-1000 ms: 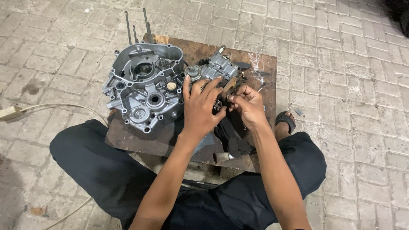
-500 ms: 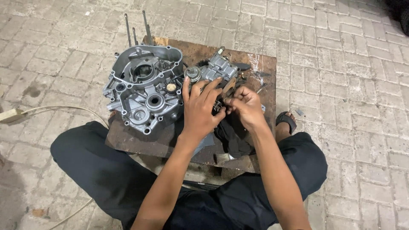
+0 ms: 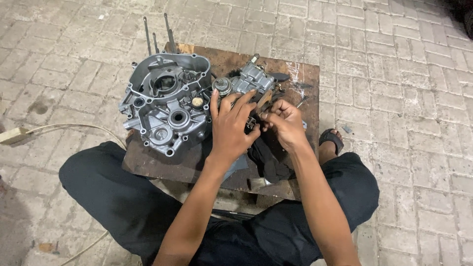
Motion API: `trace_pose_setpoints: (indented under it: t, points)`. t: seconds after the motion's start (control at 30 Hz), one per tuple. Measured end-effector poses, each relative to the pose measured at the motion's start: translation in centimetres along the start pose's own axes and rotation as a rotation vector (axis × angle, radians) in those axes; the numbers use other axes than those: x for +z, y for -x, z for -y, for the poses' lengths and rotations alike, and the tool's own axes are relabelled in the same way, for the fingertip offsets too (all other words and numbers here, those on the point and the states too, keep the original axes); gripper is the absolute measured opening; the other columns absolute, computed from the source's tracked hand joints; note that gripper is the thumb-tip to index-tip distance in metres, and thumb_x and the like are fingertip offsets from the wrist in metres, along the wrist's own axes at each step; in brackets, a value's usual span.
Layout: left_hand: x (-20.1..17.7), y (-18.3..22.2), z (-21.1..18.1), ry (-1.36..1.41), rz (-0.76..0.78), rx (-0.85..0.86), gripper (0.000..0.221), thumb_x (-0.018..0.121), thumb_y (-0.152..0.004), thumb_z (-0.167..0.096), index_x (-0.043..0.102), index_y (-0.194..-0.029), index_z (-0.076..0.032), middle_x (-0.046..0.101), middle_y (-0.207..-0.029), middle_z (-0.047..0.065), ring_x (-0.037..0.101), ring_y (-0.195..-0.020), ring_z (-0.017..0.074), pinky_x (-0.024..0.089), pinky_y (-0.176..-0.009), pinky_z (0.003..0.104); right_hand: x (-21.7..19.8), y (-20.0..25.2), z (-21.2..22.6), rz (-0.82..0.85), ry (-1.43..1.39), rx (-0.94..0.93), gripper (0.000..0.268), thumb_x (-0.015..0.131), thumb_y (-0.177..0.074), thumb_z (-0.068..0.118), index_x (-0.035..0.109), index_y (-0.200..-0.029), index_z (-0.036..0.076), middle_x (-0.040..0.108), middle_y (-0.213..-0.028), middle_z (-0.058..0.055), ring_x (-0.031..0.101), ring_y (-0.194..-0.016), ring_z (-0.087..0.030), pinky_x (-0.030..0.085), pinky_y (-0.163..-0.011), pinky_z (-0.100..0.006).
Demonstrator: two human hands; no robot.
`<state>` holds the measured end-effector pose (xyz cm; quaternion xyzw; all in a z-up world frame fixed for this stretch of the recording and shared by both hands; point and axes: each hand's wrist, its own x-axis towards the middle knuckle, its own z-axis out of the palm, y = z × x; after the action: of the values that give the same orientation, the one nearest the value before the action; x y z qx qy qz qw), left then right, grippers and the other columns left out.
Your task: A person sits on the floor and uses their hands and a small brush to inspect and mark parts of a motorcycle carburetor.
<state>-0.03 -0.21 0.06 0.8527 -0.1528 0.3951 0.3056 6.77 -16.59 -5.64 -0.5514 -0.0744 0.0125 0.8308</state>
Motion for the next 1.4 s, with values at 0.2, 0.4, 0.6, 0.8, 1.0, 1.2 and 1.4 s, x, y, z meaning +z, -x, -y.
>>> trace_pose_setpoints:
  t: [0.2,0.4,0.6,0.8,1.0,1.2,1.4]
  points:
    - [-0.3,-0.1,-0.1,-0.012,0.010,0.001,0.039,0.084,-0.070,-0.010,0.069,-0.106,-0.006,0.072,-0.124,0.014,0.059,-0.121,0.0292,0.009,-0.123,0.065,0.3,0.4,0.0,0.010,0.013,0.003,0.024,0.071,-0.076,-0.015,0.056,-0.081,0.002,0.057,-0.060,-0.010,0.056,-0.045,-0.016,0.056,-0.042,-0.035]
    - [-0.3,-0.1,-0.2,-0.021,0.026,-0.004,0.040,0.083,-0.068,-0.010,0.069,-0.106,-0.006,0.071,-0.126,0.013,0.058,-0.122,0.0296,0.008,-0.123,0.065,0.1,0.1,0.0,0.003,-0.007,0.030,0.027,0.073,-0.074,-0.018,0.056,-0.082,0.002,0.058,-0.061,-0.011,0.061,-0.047,-0.018,0.057,-0.043,-0.035]
    - [-3.6,-1.4,-0.8,-0.111,0.441,0.016,0.065,0.085,-0.075,-0.023,0.058,-0.129,-0.002,0.053,-0.147,0.020,0.043,-0.135,0.0413,0.000,-0.118,0.074,0.5,-1.7,5.1,0.046,0.263,-0.138,0.019,0.077,-0.079,-0.009,0.061,-0.084,0.001,0.064,-0.063,-0.013,0.065,-0.049,-0.016,0.055,-0.047,-0.027]
    - [-7.5,-5.5,0.6,-0.252,0.838,0.161,0.058,0.075,-0.088,-0.036,0.059,-0.137,-0.008,0.060,-0.136,0.021,0.049,-0.133,0.0387,0.010,-0.110,0.079,2.8,-3.3,10.7,0.218,0.575,-0.209,0.018,0.076,-0.073,-0.014,0.075,-0.087,-0.003,0.069,-0.064,-0.017,0.066,-0.049,-0.018,0.053,-0.047,-0.027]
    - [-7.1,-7.0,3.4,-0.108,0.781,0.342,0.047,0.073,-0.086,-0.037,0.066,-0.124,-0.010,0.065,-0.130,0.017,0.052,-0.132,0.0356,0.009,-0.109,0.081,1.9,-0.9,7.1,0.190,0.426,-0.140,0.012,0.078,-0.075,-0.006,0.077,-0.087,-0.006,0.069,-0.060,-0.018,0.066,-0.050,-0.020,0.055,-0.052,-0.029]
    - [-5.8,-7.0,4.2,-0.102,0.690,0.138,0.081,0.086,-0.065,-0.038,0.057,-0.137,-0.013,0.041,-0.152,0.021,0.025,-0.147,0.0417,0.014,-0.113,0.074,2.5,-0.7,6.9,0.203,0.315,-0.037,0.005,0.076,-0.084,-0.002,0.074,-0.087,0.001,0.073,-0.072,-0.010,0.066,-0.052,-0.012,0.057,-0.050,-0.022]
    - [-5.4,-7.0,4.0,-0.119,0.593,0.151,0.076,0.087,-0.060,-0.029,0.064,-0.130,-0.011,0.052,-0.139,0.015,0.045,-0.127,0.0401,0.041,-0.095,0.052,3.3,-1.3,7.7,0.072,0.275,0.059,0.006,0.072,-0.081,-0.011,0.070,-0.085,-0.006,0.072,-0.072,-0.013,0.064,-0.053,-0.014,0.057,-0.050,-0.022]
